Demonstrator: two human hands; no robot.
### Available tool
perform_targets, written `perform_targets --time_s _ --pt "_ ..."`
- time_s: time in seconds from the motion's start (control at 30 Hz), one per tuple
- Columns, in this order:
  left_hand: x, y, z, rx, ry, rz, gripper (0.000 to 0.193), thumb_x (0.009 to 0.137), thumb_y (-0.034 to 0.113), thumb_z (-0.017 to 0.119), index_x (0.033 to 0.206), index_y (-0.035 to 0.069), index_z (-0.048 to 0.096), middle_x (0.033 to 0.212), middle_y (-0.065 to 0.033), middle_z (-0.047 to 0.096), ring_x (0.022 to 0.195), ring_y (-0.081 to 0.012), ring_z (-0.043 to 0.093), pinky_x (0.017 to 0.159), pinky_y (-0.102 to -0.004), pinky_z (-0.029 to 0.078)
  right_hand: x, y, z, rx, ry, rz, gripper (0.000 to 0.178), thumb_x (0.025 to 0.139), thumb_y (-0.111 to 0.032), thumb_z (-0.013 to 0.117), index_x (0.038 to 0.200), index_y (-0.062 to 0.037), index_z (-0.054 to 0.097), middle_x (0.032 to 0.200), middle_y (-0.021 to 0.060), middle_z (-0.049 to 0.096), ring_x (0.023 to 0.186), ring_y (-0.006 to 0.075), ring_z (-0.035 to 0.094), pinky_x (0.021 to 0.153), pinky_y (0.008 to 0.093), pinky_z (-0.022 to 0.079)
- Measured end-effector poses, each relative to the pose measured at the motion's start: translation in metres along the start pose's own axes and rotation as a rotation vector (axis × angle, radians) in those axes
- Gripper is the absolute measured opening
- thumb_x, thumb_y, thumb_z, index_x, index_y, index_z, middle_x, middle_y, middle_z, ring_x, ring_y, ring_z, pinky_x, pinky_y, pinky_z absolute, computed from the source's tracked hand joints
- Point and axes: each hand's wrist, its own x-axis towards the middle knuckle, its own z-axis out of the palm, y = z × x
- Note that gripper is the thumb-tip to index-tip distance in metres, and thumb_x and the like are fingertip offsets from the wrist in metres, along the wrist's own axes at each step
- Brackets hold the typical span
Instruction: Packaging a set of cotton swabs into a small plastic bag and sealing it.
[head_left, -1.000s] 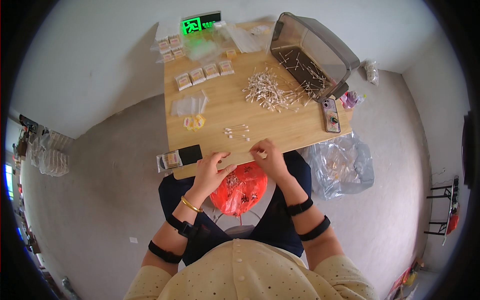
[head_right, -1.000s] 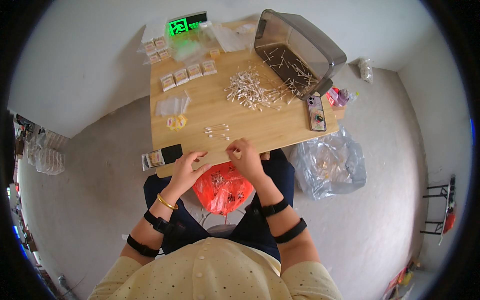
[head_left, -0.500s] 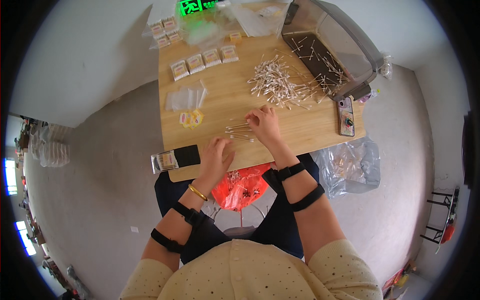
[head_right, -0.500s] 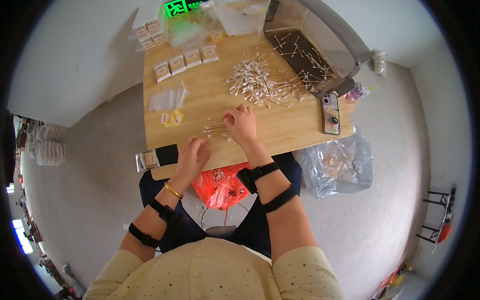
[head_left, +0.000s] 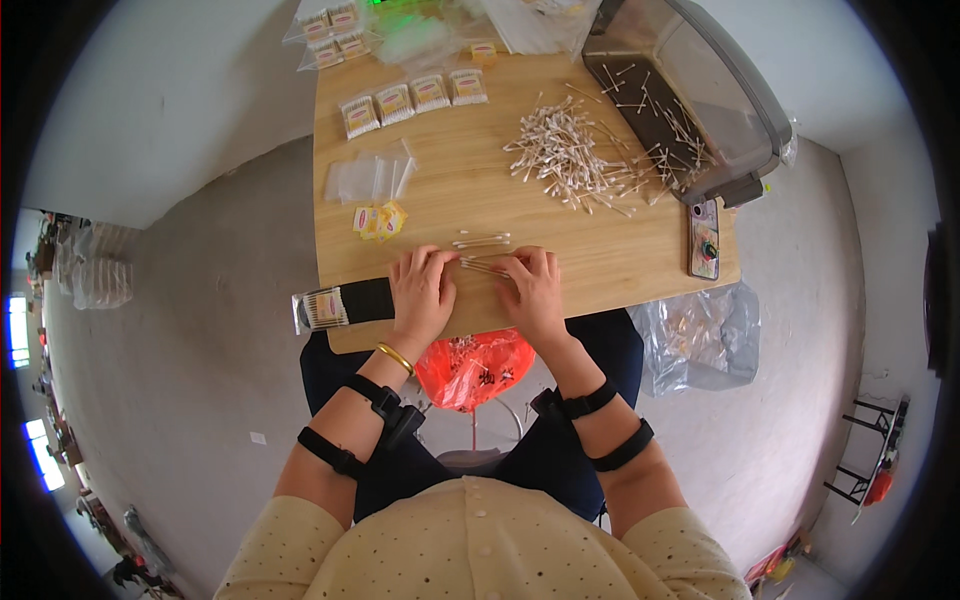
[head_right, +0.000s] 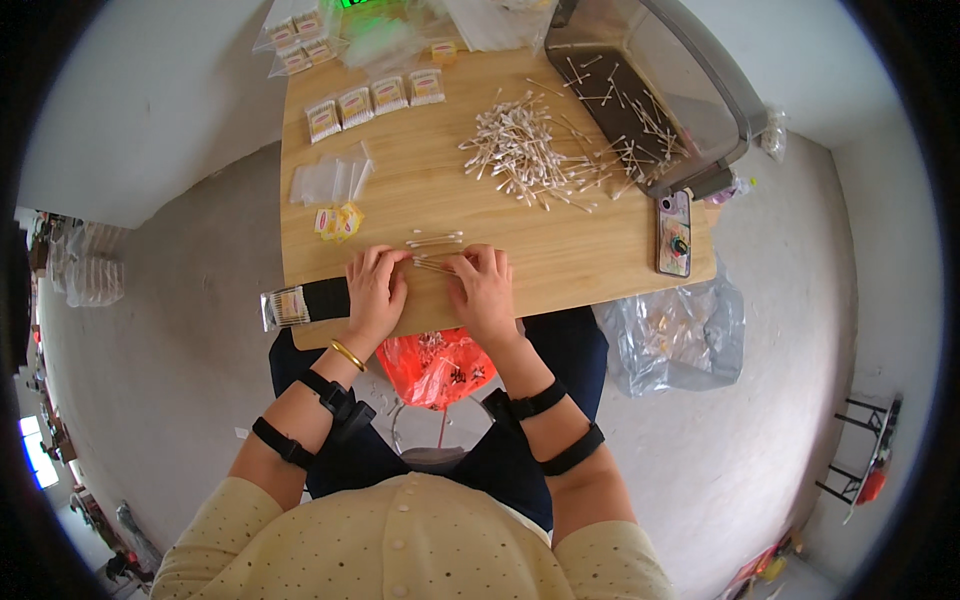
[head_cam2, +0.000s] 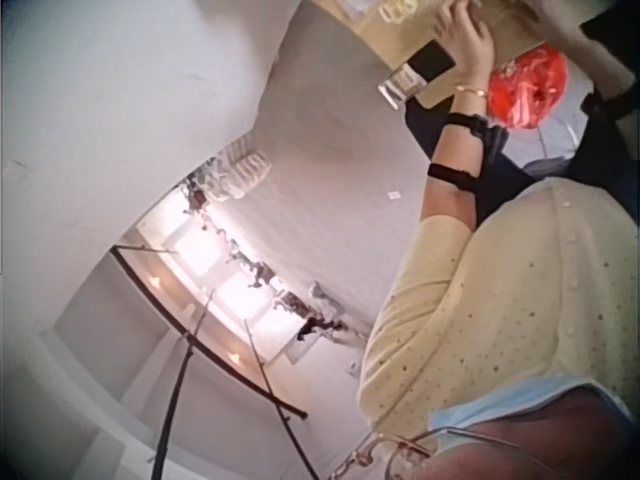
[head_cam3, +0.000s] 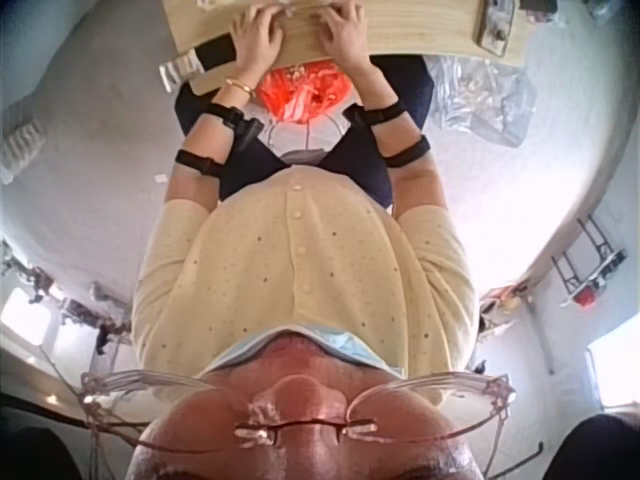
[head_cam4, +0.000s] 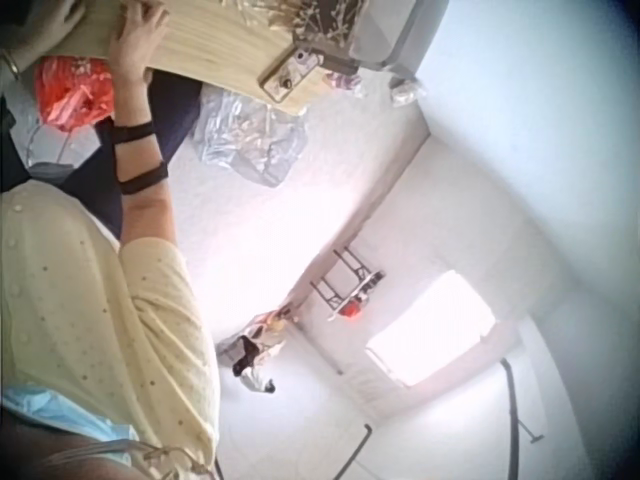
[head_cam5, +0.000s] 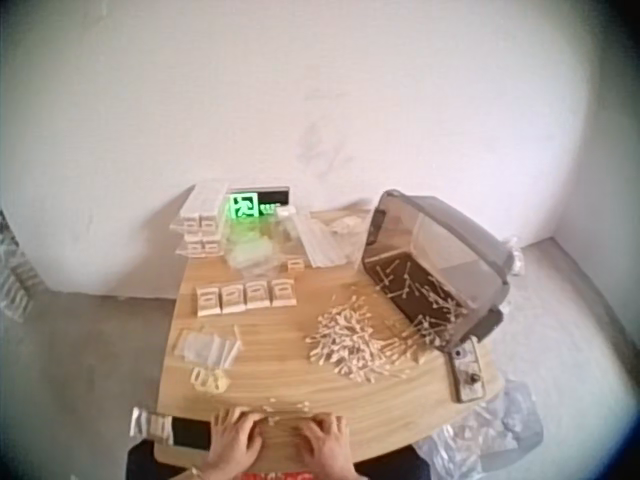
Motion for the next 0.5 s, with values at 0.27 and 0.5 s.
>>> perform_targets --time_s 0.27,0.5 --pt "-0.002 -0.001 0.002 0.003 0.065 -0.024 0.049 0.08 0.01 0.067 0.128 0.011 0.058 0.124 -0.0089 0.06 0.115 -0.0319 0.056 0.1 -0.047 0.041 0.016 -0.004 0.004 -0.011 -0.004 -0.004 0.041 0.077 -0.012 0.081 0.116 -0.0169 0.07 0.123 0.0084 0.053 0.116 0.0329 0.049 0.101 0.0464 0.042" --pt "-0.002 0.001 0.004 0.051 0.052 -0.043 0.052 0.078 0.012 0.069 0.129 0.011 0.058 0.124 -0.0091 0.06 0.116 -0.0314 0.056 0.101 -0.0471 0.041 0.02 -0.002 0.006 -0.017 -0.012 -0.033 0.041 0.077 -0.016 0.082 0.115 -0.0177 0.07 0.124 0.0077 0.053 0.118 0.0329 0.049 0.1 0.046 0.042"
